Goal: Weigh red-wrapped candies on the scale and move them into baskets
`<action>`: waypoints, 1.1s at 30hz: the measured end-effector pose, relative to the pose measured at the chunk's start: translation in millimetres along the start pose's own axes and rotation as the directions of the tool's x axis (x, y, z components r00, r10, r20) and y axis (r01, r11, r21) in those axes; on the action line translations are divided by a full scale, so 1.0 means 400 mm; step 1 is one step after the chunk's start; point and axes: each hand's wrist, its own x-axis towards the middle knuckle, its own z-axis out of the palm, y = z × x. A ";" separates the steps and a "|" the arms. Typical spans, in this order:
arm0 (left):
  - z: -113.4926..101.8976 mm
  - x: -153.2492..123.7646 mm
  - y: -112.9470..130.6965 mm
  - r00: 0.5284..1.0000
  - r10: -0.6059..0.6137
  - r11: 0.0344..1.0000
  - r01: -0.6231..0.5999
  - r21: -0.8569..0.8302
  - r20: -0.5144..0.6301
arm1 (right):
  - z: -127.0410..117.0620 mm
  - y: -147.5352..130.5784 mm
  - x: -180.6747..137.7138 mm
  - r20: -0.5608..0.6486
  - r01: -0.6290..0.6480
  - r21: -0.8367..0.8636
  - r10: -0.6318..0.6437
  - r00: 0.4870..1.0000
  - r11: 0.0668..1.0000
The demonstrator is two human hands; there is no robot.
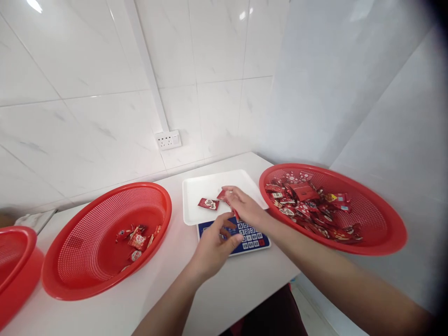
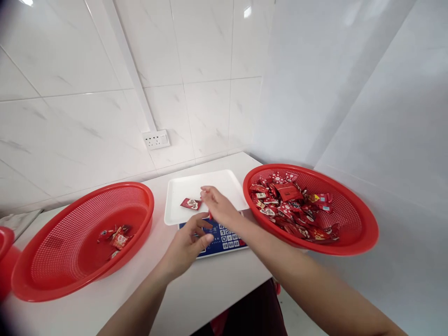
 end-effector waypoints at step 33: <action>-0.107 0.110 -0.031 0.990 0.062 0.642 0.059 0.764 -0.128 | -0.439 0.374 -0.125 0.001 -0.438 -0.724 0.636 0.772 0.533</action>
